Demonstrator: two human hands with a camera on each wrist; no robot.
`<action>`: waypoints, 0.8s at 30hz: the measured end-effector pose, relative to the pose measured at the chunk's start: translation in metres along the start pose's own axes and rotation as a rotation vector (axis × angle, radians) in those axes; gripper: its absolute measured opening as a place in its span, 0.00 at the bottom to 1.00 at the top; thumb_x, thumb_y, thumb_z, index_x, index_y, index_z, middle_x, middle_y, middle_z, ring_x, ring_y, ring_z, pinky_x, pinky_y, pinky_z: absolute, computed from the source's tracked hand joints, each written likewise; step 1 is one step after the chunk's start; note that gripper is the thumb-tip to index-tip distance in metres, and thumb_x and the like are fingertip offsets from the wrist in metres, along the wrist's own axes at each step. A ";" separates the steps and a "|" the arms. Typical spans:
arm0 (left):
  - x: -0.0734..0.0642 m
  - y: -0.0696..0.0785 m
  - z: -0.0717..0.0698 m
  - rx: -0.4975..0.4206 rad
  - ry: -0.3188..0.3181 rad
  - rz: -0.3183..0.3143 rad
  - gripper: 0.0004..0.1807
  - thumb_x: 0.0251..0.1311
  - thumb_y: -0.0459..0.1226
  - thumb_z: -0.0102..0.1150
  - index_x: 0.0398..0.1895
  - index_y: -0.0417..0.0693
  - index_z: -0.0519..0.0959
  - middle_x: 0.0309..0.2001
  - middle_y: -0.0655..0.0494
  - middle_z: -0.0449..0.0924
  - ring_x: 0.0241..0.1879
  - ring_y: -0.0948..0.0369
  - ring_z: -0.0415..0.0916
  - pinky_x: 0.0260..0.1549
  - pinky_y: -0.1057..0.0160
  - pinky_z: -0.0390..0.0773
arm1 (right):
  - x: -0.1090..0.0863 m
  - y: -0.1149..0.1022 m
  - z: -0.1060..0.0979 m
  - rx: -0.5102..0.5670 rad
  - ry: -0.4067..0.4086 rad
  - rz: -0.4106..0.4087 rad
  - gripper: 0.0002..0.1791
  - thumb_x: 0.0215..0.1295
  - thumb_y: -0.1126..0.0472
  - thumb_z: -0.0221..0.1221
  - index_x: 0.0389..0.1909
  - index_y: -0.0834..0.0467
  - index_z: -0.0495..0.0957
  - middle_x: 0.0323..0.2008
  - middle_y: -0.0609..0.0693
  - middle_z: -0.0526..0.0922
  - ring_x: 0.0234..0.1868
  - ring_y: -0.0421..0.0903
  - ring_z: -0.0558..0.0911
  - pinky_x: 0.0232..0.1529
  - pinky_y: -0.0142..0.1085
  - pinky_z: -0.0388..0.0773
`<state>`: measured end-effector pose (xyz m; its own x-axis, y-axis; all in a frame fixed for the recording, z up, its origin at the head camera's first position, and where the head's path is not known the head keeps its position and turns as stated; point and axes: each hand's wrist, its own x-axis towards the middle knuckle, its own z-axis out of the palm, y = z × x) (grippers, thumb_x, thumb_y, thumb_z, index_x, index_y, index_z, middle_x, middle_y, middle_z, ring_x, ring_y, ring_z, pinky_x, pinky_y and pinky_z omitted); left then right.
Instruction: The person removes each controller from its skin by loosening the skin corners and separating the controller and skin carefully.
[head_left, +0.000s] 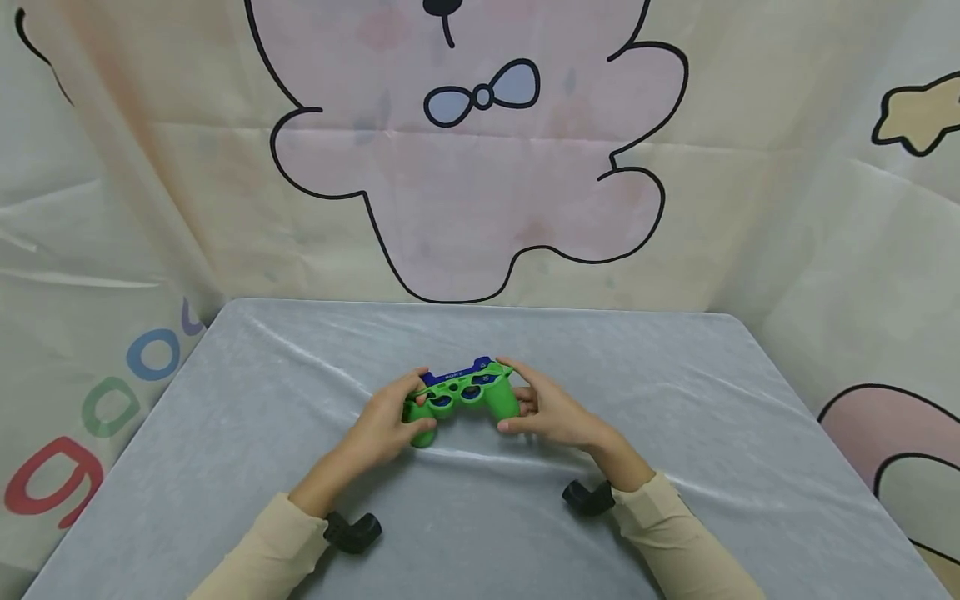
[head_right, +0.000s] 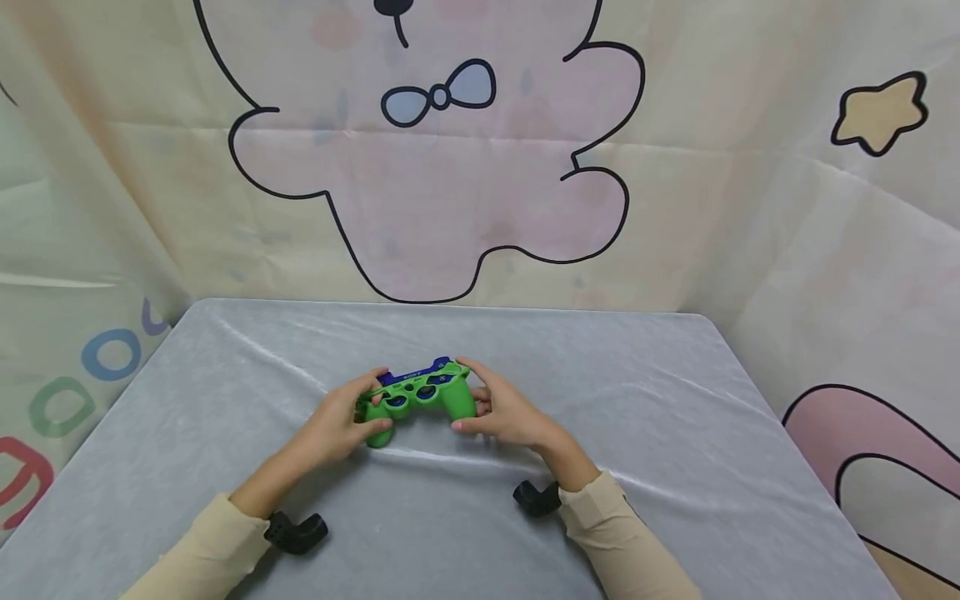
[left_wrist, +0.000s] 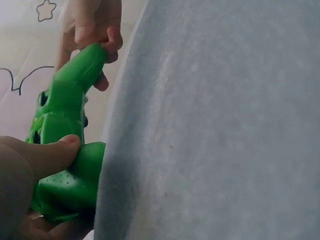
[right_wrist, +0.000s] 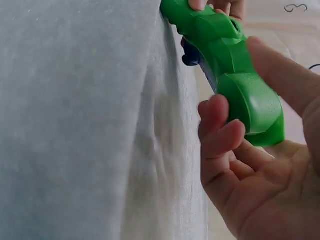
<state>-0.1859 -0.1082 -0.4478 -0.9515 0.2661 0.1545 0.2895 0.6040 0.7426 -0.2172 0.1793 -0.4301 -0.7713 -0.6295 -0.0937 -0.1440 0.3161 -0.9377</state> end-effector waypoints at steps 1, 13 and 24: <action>0.000 0.000 0.000 0.002 -0.005 0.012 0.22 0.52 0.32 0.75 0.29 0.49 0.65 0.71 0.42 0.71 0.62 0.47 0.75 0.51 0.54 0.70 | 0.000 0.000 0.000 0.004 -0.008 0.000 0.52 0.64 0.67 0.67 0.81 0.55 0.45 0.60 0.72 0.78 0.42 0.47 0.86 0.38 0.31 0.81; -0.001 0.007 -0.002 0.065 -0.064 0.047 0.22 0.53 0.33 0.75 0.29 0.50 0.65 0.72 0.42 0.69 0.69 0.45 0.71 0.52 0.53 0.72 | 0.000 0.003 0.004 0.089 -0.015 0.053 0.37 0.67 0.70 0.63 0.66 0.57 0.48 0.35 0.53 0.80 0.26 0.42 0.78 0.28 0.29 0.73; -0.001 0.008 -0.003 0.081 -0.072 0.068 0.21 0.52 0.31 0.75 0.29 0.50 0.66 0.73 0.42 0.68 0.70 0.45 0.70 0.50 0.54 0.70 | -0.001 0.003 0.008 0.088 0.000 0.085 0.28 0.66 0.69 0.64 0.53 0.57 0.53 0.30 0.51 0.79 0.25 0.47 0.81 0.27 0.33 0.76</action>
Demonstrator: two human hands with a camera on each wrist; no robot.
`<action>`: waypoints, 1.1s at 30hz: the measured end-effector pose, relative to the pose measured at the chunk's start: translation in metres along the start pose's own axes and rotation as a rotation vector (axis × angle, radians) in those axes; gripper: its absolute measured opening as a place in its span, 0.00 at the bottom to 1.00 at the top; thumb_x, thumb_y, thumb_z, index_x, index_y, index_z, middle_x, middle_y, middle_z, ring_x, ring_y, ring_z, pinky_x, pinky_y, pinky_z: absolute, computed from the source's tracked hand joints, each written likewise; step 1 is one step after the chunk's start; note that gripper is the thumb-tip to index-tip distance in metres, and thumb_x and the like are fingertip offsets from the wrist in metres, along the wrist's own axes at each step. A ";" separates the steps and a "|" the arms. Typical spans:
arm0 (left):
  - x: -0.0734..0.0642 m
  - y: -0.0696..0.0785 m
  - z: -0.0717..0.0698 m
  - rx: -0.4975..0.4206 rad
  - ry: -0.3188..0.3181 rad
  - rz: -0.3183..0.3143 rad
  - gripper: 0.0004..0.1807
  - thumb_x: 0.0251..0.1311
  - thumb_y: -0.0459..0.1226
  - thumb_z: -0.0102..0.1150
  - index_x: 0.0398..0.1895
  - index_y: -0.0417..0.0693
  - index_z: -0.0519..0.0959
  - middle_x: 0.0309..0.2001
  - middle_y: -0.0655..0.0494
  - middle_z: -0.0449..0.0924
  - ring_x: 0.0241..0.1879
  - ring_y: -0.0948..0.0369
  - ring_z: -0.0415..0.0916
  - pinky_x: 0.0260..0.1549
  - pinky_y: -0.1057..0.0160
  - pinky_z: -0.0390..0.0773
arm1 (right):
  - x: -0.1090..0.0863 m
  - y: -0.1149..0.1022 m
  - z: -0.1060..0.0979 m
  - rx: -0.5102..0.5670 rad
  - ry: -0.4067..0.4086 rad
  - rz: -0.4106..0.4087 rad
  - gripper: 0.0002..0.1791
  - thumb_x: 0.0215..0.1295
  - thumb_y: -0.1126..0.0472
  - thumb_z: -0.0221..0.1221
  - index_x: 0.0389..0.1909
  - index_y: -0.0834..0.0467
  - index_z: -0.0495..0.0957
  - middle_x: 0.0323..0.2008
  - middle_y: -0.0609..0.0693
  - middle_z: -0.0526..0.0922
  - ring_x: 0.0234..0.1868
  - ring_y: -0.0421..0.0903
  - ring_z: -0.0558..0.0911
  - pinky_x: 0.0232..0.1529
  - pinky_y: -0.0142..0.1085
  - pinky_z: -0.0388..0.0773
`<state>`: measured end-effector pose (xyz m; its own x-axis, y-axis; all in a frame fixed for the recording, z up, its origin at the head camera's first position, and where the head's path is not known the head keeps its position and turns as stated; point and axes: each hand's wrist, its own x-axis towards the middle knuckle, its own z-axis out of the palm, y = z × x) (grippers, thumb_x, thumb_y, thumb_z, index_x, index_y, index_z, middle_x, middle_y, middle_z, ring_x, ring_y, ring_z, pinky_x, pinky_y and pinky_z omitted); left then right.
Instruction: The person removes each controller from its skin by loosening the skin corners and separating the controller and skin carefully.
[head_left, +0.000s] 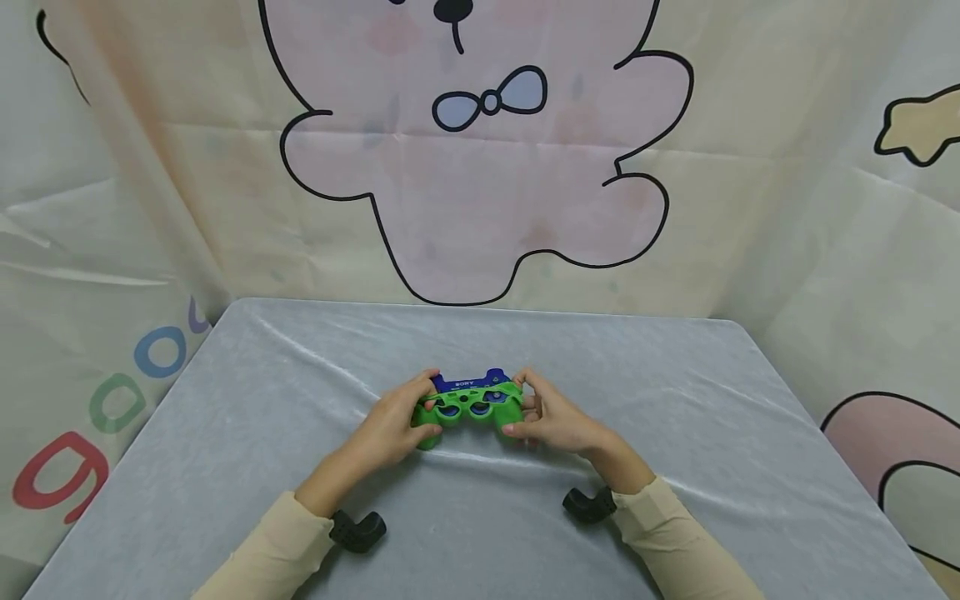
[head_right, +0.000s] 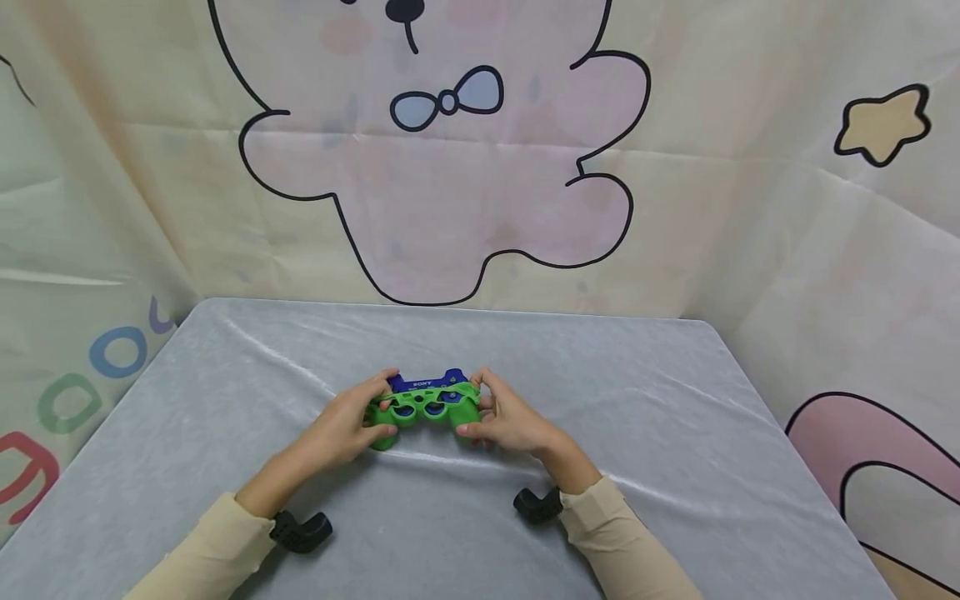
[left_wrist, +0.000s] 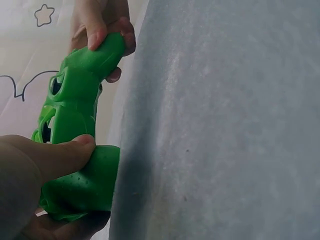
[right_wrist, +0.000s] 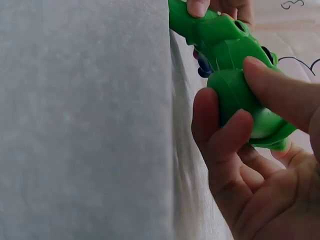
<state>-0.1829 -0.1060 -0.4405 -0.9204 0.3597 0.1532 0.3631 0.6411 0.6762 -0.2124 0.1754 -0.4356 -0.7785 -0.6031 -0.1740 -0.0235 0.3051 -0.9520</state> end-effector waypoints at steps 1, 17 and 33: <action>0.000 0.000 0.000 0.002 0.002 0.001 0.21 0.52 0.31 0.75 0.29 0.50 0.66 0.73 0.42 0.68 0.70 0.45 0.70 0.49 0.54 0.70 | 0.000 0.000 0.001 0.001 0.009 0.000 0.28 0.66 0.69 0.64 0.52 0.57 0.53 0.30 0.51 0.80 0.24 0.46 0.81 0.27 0.34 0.77; 0.000 -0.006 0.003 0.009 0.032 -0.015 0.22 0.53 0.32 0.75 0.29 0.49 0.65 0.71 0.40 0.70 0.68 0.42 0.72 0.62 0.46 0.74 | 0.002 0.003 0.004 0.004 0.098 -0.053 0.40 0.66 0.70 0.63 0.75 0.62 0.53 0.42 0.70 0.85 0.28 0.47 0.87 0.29 0.42 0.86; 0.001 0.000 0.001 -0.019 -0.015 -0.063 0.22 0.53 0.33 0.75 0.29 0.50 0.65 0.73 0.44 0.69 0.66 0.48 0.73 0.50 0.55 0.70 | 0.000 0.000 0.002 0.011 0.085 -0.046 0.23 0.65 0.72 0.63 0.51 0.62 0.60 0.36 0.61 0.87 0.26 0.47 0.85 0.22 0.36 0.81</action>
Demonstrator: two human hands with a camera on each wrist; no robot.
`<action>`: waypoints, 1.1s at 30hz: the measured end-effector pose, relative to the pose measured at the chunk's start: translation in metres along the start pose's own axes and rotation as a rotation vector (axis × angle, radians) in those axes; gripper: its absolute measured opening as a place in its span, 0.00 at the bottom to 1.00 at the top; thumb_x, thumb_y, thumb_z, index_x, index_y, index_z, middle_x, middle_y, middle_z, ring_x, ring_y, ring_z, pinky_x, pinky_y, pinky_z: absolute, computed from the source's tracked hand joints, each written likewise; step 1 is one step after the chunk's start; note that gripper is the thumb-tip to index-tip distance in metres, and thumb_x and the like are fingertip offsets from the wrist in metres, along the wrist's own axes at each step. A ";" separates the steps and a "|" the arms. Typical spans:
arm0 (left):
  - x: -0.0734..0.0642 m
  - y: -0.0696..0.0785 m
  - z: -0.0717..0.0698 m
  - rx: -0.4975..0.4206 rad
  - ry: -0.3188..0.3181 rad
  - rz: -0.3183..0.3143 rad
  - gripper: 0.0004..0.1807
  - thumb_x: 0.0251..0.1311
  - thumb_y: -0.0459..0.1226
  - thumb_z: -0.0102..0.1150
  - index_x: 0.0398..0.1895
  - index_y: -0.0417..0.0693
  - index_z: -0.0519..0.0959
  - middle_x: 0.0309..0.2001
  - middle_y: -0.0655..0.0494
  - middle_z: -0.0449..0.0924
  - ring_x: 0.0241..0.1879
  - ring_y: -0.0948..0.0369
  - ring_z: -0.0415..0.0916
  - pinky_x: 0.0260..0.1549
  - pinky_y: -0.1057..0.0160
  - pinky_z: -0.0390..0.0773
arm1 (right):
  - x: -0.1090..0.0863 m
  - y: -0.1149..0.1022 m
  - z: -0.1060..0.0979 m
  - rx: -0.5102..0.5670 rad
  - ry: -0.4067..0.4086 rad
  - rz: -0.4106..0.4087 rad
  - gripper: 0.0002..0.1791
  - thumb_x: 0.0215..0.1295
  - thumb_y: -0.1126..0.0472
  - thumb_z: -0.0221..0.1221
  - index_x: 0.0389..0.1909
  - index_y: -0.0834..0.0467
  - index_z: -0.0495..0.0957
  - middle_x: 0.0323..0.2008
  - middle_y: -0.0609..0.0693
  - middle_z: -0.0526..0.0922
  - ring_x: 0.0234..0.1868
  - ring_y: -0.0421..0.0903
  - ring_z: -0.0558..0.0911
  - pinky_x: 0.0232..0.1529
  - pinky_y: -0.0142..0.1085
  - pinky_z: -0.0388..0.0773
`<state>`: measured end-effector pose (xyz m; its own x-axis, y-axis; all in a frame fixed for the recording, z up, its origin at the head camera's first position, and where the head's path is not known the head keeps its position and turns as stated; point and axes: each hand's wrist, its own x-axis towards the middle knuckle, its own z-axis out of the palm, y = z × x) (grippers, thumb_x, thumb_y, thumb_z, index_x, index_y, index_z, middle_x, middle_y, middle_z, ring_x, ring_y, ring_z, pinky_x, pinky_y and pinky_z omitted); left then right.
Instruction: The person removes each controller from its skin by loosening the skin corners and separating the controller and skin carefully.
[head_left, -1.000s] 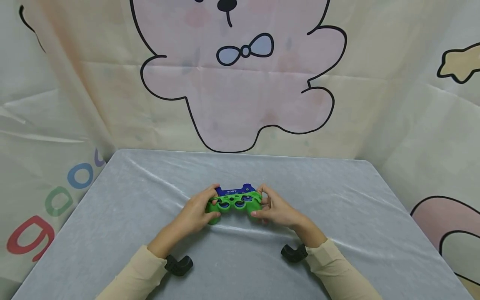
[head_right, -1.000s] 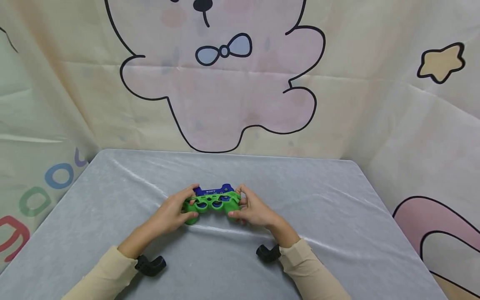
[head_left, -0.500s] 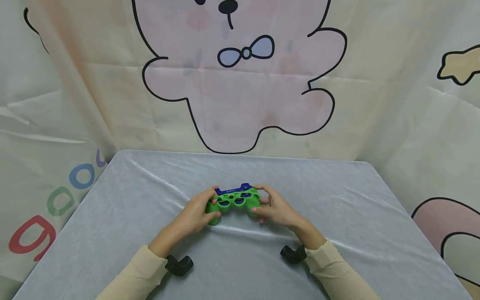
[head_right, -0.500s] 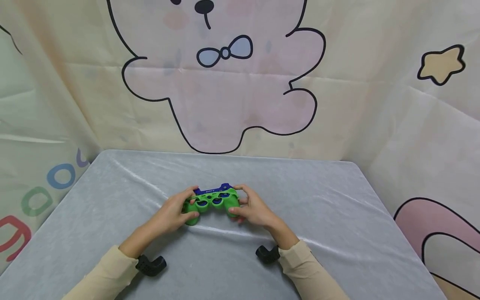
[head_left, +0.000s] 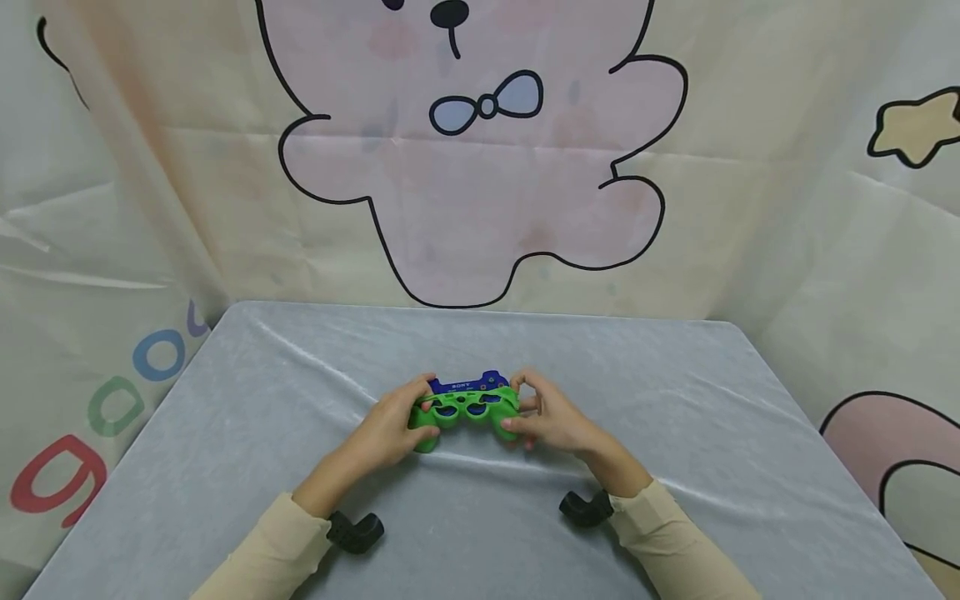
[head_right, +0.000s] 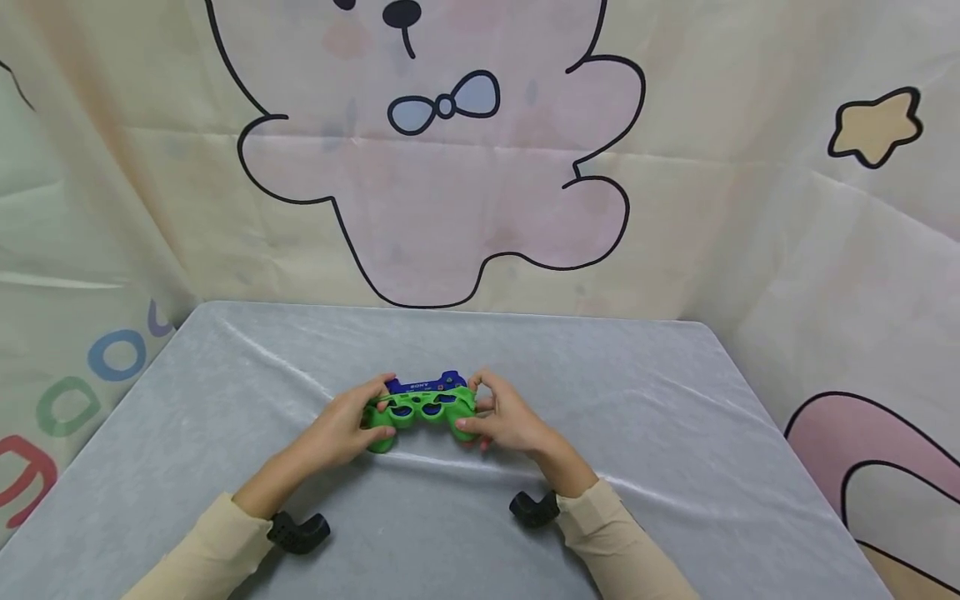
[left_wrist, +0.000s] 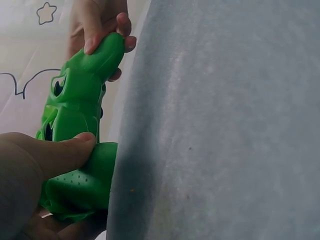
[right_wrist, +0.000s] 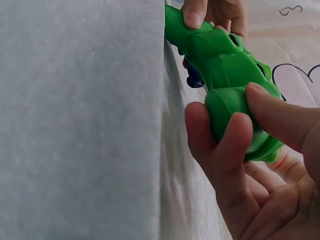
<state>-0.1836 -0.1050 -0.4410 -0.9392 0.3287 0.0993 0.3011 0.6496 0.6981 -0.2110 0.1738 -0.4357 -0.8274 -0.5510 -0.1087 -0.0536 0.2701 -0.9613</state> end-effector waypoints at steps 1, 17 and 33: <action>0.000 0.000 0.000 0.000 -0.001 0.001 0.22 0.53 0.33 0.75 0.29 0.50 0.65 0.73 0.44 0.69 0.65 0.49 0.74 0.49 0.55 0.70 | 0.000 0.000 0.001 0.000 0.002 0.001 0.21 0.65 0.72 0.63 0.49 0.62 0.60 0.35 0.61 0.87 0.25 0.47 0.85 0.22 0.36 0.81; -0.003 -0.005 -0.006 -0.006 0.029 -0.074 0.41 0.55 0.36 0.75 0.70 0.45 0.64 0.68 0.39 0.72 0.61 0.44 0.77 0.61 0.43 0.75 | -0.003 0.000 0.002 -0.269 0.087 0.098 0.28 0.63 0.64 0.69 0.56 0.63 0.63 0.31 0.53 0.80 0.28 0.44 0.82 0.26 0.38 0.80; -0.005 -0.002 -0.012 -0.176 -0.079 -0.206 0.39 0.62 0.37 0.68 0.73 0.39 0.61 0.53 0.39 0.83 0.42 0.55 0.82 0.40 0.57 0.82 | 0.001 0.003 0.010 -0.260 0.122 0.137 0.42 0.70 0.61 0.63 0.80 0.52 0.53 0.59 0.75 0.72 0.19 0.43 0.82 0.25 0.39 0.83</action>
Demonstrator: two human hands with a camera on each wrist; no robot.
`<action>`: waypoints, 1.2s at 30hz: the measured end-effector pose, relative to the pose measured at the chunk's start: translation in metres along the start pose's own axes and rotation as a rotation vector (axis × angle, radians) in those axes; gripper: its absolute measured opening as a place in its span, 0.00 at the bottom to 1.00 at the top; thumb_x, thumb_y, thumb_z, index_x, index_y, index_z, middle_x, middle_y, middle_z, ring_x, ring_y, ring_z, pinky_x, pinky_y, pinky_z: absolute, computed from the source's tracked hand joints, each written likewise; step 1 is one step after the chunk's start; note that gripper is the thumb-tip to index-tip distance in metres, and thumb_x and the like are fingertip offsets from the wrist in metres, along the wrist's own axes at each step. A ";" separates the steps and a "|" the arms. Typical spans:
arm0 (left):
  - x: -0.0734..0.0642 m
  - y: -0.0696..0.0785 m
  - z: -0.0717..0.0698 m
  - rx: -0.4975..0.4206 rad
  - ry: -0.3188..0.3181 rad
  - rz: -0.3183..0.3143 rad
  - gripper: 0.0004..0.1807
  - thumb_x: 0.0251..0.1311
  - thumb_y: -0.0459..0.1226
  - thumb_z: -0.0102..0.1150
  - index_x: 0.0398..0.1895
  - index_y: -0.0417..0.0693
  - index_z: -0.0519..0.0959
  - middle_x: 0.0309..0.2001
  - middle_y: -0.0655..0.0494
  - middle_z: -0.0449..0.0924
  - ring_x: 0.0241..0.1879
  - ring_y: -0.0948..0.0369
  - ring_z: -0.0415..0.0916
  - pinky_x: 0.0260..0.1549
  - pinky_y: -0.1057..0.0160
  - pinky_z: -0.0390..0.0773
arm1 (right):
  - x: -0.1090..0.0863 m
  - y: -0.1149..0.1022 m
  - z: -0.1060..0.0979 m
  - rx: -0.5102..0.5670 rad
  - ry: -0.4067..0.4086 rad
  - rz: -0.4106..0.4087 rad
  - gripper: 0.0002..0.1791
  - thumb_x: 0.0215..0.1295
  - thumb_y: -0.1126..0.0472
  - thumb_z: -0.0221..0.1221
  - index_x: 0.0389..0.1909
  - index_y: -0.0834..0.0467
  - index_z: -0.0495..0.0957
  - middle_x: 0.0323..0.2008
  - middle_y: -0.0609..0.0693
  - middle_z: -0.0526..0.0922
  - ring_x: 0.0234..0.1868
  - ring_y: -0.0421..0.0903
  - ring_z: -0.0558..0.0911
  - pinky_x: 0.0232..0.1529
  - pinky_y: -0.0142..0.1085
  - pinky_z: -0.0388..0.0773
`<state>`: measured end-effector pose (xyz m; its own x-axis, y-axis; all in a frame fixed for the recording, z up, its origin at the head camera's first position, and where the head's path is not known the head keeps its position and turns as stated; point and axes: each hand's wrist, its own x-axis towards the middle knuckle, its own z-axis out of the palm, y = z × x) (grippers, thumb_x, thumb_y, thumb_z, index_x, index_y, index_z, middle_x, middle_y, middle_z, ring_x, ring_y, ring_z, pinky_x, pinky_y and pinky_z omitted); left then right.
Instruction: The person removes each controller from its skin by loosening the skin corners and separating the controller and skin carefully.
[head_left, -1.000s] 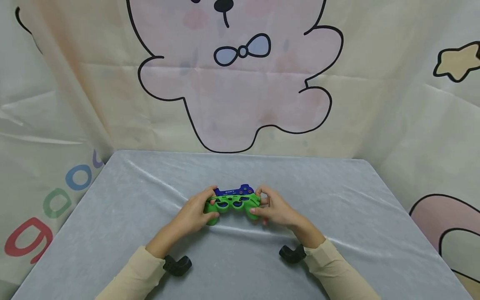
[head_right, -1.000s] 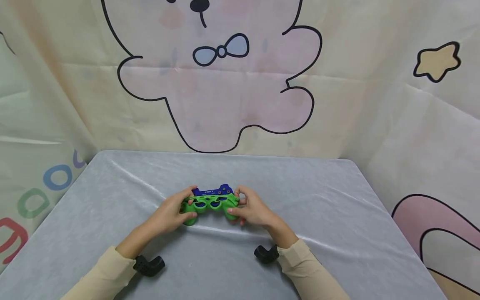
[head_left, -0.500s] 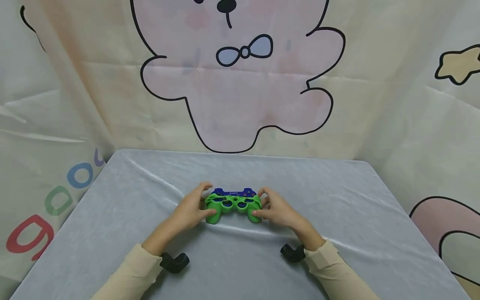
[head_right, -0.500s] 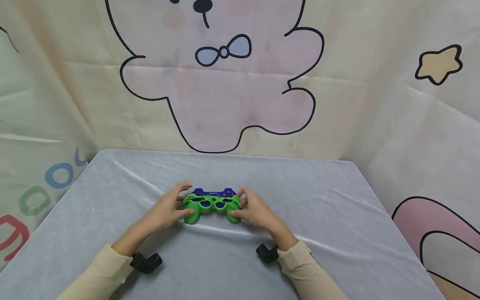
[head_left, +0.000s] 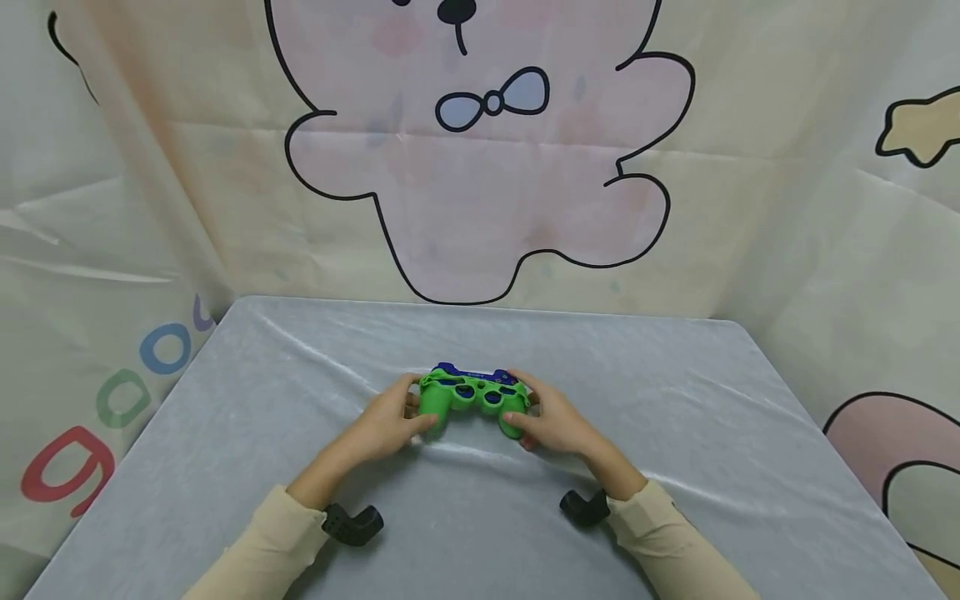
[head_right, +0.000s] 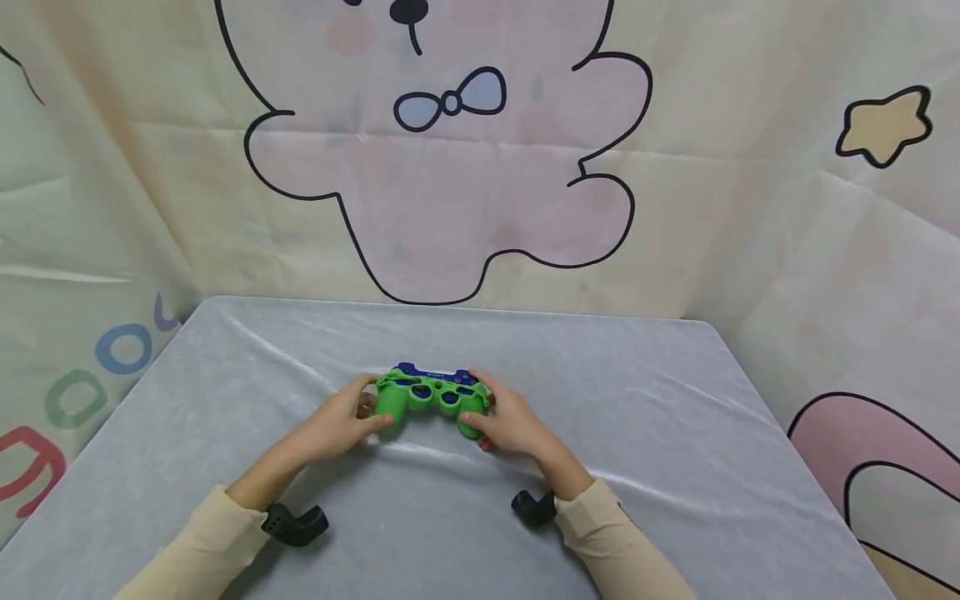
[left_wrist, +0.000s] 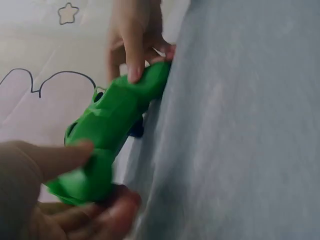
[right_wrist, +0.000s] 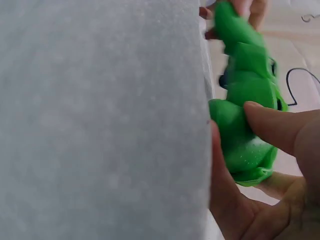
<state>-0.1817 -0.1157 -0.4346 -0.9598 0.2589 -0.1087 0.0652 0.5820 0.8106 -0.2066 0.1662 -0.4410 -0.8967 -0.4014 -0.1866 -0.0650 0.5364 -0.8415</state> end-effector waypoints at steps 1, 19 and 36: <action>0.001 -0.001 0.001 -0.072 -0.014 0.009 0.41 0.63 0.37 0.68 0.75 0.41 0.58 0.57 0.35 0.80 0.42 0.56 0.83 0.39 0.58 0.83 | 0.001 0.001 0.000 0.019 0.004 0.006 0.42 0.70 0.61 0.62 0.80 0.53 0.53 0.59 0.75 0.72 0.19 0.43 0.82 0.25 0.39 0.84; 0.012 -0.016 0.000 -0.562 -0.165 0.116 0.35 0.54 0.23 0.68 0.59 0.43 0.57 0.40 0.43 0.82 0.31 0.61 0.84 0.30 0.67 0.80 | 0.001 0.002 -0.003 0.050 -0.023 -0.025 0.40 0.71 0.63 0.61 0.80 0.55 0.53 0.62 0.79 0.71 0.18 0.43 0.81 0.23 0.40 0.83; 0.009 -0.013 -0.001 -0.343 -0.092 0.113 0.29 0.58 0.29 0.70 0.55 0.41 0.62 0.54 0.32 0.79 0.41 0.54 0.83 0.33 0.62 0.82 | 0.003 0.003 -0.003 0.050 -0.023 -0.024 0.39 0.72 0.62 0.61 0.79 0.55 0.54 0.55 0.75 0.76 0.18 0.43 0.80 0.22 0.38 0.82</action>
<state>-0.1918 -0.1211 -0.4456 -0.9220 0.3845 -0.0460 0.0595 0.2580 0.9643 -0.2109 0.1693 -0.4425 -0.8849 -0.4308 -0.1771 -0.0640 0.4891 -0.8699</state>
